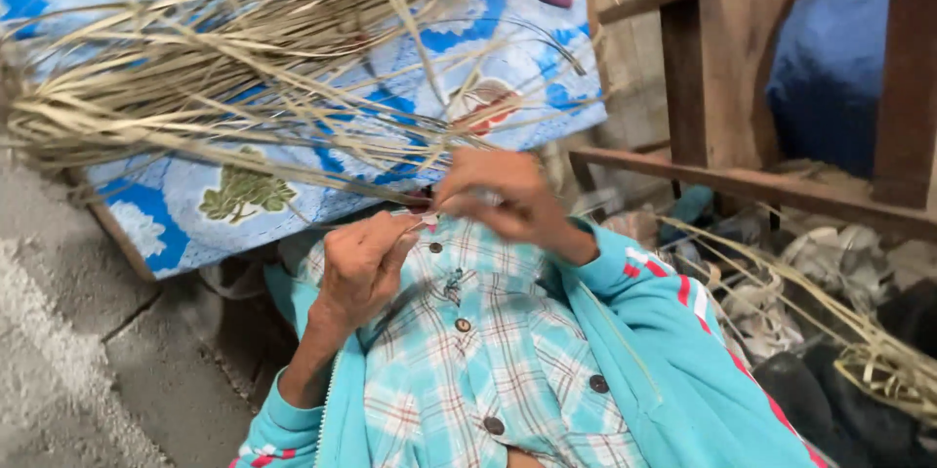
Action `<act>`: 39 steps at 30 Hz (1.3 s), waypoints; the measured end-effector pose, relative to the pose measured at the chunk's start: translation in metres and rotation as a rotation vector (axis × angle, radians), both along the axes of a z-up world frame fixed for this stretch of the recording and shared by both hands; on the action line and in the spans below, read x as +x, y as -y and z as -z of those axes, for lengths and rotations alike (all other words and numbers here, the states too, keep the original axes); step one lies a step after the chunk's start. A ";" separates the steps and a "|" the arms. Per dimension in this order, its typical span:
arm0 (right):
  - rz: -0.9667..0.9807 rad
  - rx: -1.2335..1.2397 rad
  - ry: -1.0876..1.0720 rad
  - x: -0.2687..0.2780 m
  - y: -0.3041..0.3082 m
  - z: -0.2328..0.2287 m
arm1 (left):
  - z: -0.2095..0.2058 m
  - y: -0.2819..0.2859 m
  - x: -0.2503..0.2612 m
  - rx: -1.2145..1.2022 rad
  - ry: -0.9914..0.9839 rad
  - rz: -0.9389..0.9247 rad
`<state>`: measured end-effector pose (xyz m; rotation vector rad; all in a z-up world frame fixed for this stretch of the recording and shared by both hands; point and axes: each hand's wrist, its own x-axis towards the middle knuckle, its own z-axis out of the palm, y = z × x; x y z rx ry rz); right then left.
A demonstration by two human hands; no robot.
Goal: Splitting and weaving natural plant fibers on a patterned board using a knife
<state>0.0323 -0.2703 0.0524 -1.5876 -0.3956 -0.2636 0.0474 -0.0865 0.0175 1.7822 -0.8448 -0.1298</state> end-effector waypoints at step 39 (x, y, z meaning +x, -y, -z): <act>0.741 -1.080 -0.261 0.090 0.147 0.122 | -0.012 0.046 0.039 0.033 -0.090 -0.210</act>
